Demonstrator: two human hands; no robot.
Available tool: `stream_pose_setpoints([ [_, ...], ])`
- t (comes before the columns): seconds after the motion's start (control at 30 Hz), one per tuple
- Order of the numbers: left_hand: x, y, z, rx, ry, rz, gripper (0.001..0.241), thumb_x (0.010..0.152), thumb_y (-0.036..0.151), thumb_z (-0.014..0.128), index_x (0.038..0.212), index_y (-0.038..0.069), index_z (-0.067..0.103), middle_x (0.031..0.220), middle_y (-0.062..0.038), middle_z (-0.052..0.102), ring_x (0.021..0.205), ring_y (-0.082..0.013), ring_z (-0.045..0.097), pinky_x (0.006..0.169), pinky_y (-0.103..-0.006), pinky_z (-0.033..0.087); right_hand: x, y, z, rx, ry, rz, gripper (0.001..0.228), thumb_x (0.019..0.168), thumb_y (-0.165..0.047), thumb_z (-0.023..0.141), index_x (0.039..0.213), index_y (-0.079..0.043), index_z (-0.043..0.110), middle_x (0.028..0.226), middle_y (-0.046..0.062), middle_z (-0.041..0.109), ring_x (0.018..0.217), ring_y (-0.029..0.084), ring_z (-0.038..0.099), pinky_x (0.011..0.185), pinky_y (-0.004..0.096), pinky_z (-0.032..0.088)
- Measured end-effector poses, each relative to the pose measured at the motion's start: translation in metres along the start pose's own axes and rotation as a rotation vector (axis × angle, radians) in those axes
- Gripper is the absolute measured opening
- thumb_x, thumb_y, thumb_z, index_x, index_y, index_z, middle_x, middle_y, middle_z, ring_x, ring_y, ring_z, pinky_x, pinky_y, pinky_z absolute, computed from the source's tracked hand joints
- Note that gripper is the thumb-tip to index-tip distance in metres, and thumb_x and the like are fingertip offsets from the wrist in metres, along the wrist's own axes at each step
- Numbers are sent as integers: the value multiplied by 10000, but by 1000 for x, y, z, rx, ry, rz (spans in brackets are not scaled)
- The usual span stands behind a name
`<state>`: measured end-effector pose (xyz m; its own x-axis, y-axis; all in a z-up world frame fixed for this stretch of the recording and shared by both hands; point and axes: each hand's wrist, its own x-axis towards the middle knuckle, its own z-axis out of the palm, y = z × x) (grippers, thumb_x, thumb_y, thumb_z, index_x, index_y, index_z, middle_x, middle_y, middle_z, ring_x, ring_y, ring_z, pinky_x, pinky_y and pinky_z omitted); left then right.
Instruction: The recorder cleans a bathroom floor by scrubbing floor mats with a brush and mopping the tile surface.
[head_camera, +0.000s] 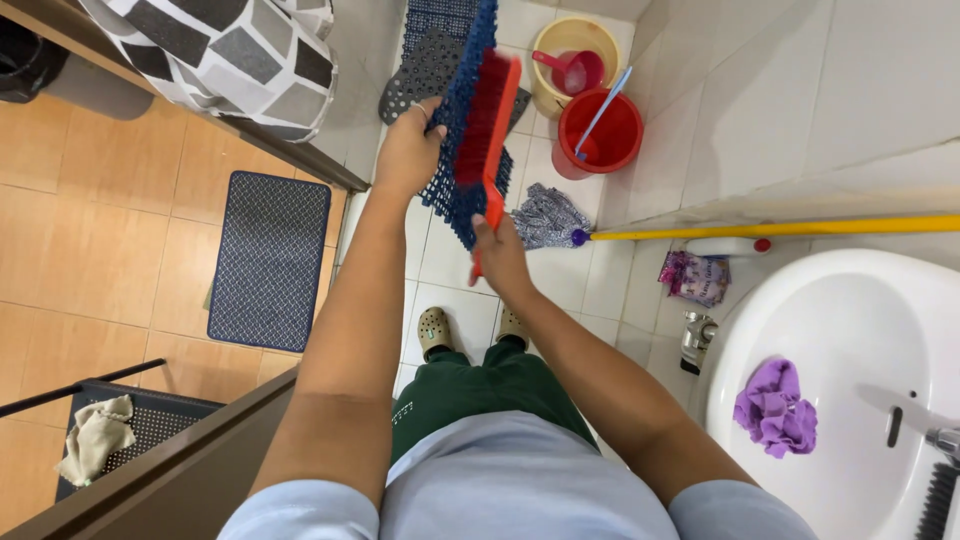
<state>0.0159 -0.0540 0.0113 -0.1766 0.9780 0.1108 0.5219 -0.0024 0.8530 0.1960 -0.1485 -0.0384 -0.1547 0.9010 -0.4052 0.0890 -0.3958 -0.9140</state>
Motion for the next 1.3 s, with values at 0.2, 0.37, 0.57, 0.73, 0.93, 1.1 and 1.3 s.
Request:
stream_pose_setpoints([
  [0.2, 6, 65, -30, -7, -66, 129, 379, 954, 61, 648, 1331, 96, 656, 1216, -190, 724, 1166, -362, 676, 967, -404, 518, -11, 4, 5, 6, -11, -105, 318, 1069, -332, 483, 1109, -25, 412, 621, 102, 541, 409, 188, 536, 352, 362, 490],
  [0.37, 21, 72, -45, -28, -86, 225, 373, 952, 51, 658, 1323, 98, 661, 1186, -179, 741, 1127, -333, 712, 956, -388, 532, 46, 32, -31, -134, 53, 52, 356, 1064, -364, 482, 1100, -17, 410, 605, 87, 543, 386, 207, 565, 341, 369, 506],
  [0.57, 47, 65, -39, -34, -50, 295, 366, 968, 44, 665, 1332, 85, 652, 1170, -171, 755, 1105, -327, 734, 958, -391, 541, 31, -20, -6, 89, 30, -116, 397, 1078, -408, 471, 1105, -13, 444, 628, 60, 509, 397, 197, 547, 340, 362, 507],
  [0.73, 60, 76, -34, 17, 17, 368, 367, 982, 43, 702, 1346, 69, 660, 1173, -192, 739, 1116, -378, 690, 932, -403, 533, 30, 2, 6, 166, -17, -183, 393, 1061, -427, 444, 1133, -42, 409, 622, 68, 518, 382, 195, 520, 333, 357, 500],
  [0.93, 70, 76, -33, -303, -139, 528, 354, 1009, -75, 622, 1360, -37, 592, 1324, -152, 729, 1215, -288, 713, 1010, -384, 529, 84, 56, -26, -64, 24, 148, 465, 1042, -441, 466, 1162, 6, 415, 652, 79, 532, 361, 230, 558, 337, 394, 527],
  [1.1, 76, 58, -27, -354, -127, 222, 341, 995, -3, 627, 1335, 17, 635, 1138, -99, 772, 1001, -224, 712, 876, -337, 558, 70, -9, -19, 160, -5, -23, 500, 1058, -449, 482, 1233, 16, 431, 656, 70, 526, 415, 198, 565, 349, 369, 521],
  [1.3, 93, 82, -41, 57, -110, 445, 253, 1027, 110, 716, 1236, -19, 652, 1120, -181, 752, 1006, -313, 715, 867, -383, 532, 73, 18, -17, 12, -6, -107, 486, 1066, -456, 463, 1213, 6, 419, 654, 90, 558, 418, 216, 572, 357, 342, 521],
])
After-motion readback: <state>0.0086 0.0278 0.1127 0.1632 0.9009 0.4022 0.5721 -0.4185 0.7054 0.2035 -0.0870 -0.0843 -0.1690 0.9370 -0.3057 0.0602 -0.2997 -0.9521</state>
